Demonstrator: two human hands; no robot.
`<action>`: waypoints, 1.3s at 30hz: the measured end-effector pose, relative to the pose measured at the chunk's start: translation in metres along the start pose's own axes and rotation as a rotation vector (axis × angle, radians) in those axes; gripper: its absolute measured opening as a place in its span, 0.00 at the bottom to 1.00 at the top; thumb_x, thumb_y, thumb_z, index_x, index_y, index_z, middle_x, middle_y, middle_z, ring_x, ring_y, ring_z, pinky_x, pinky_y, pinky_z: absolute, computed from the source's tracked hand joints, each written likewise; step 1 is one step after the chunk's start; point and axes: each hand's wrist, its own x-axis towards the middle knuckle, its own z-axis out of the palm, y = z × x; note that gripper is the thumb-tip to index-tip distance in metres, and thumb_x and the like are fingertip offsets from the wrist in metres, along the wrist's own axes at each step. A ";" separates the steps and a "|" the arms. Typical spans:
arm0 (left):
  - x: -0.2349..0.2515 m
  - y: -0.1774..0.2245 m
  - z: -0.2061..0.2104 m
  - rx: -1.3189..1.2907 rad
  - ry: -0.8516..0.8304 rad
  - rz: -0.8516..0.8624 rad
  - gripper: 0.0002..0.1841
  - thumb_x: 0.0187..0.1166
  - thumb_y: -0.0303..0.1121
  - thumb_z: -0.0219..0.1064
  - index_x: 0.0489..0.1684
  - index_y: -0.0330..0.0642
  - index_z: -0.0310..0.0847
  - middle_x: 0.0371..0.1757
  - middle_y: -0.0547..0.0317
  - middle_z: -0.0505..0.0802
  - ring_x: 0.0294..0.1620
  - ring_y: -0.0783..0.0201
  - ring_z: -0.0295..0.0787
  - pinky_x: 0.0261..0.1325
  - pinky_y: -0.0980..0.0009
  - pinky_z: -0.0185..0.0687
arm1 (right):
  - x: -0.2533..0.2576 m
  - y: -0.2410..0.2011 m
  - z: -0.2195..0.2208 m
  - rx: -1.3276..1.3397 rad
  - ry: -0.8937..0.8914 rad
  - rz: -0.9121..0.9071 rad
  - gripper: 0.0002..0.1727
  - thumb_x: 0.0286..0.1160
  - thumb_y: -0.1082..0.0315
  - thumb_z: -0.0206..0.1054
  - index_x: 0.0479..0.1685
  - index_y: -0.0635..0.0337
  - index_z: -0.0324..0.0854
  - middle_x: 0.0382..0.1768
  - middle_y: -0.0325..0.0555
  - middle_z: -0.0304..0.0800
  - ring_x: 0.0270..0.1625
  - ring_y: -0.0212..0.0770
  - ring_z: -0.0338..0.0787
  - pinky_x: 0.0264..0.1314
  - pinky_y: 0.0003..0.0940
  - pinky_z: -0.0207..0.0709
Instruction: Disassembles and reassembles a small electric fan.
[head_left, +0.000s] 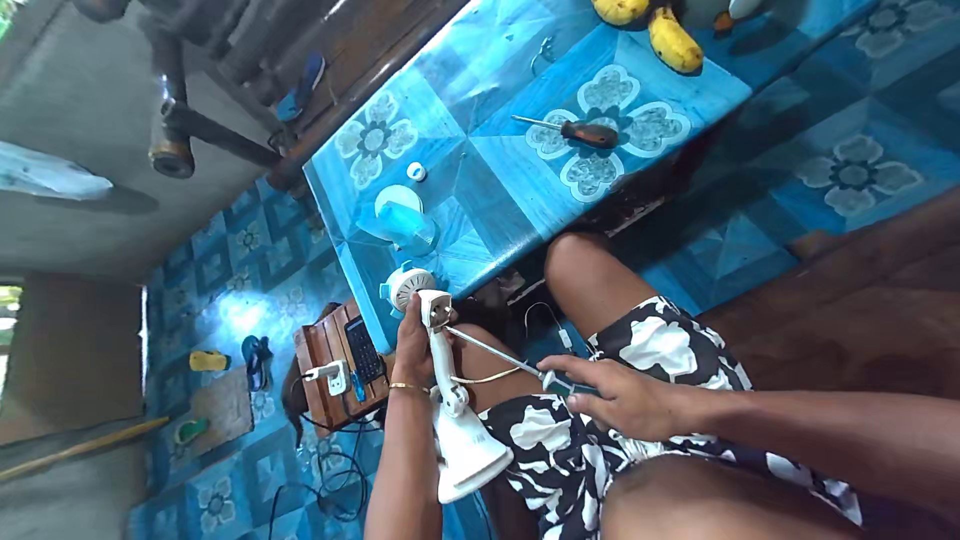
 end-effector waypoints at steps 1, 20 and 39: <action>0.001 0.000 0.000 -0.007 -0.011 0.004 0.33 0.94 0.55 0.30 0.41 0.43 0.80 0.23 0.56 0.90 0.15 0.68 0.85 0.15 0.75 0.82 | 0.001 -0.002 0.000 0.015 -0.001 0.000 0.28 0.89 0.67 0.54 0.88 0.49 0.61 0.47 0.52 0.86 0.28 0.41 0.85 0.31 0.41 0.81; 0.001 0.000 0.001 -0.076 -0.083 -0.036 0.37 0.93 0.56 0.24 0.38 0.40 0.77 0.21 0.53 0.90 0.13 0.67 0.84 0.14 0.75 0.81 | 0.014 -0.016 -0.005 0.118 -0.017 0.041 0.27 0.91 0.66 0.53 0.88 0.47 0.61 0.41 0.46 0.84 0.23 0.35 0.82 0.23 0.32 0.77; 0.000 -0.001 0.014 0.226 0.006 0.059 0.28 0.97 0.45 0.35 0.43 0.34 0.78 0.23 0.53 0.90 0.14 0.68 0.84 0.16 0.75 0.82 | 0.001 -0.027 0.003 0.341 0.090 0.104 0.26 0.84 0.68 0.59 0.82 0.48 0.68 0.44 0.42 0.85 0.32 0.31 0.83 0.32 0.29 0.78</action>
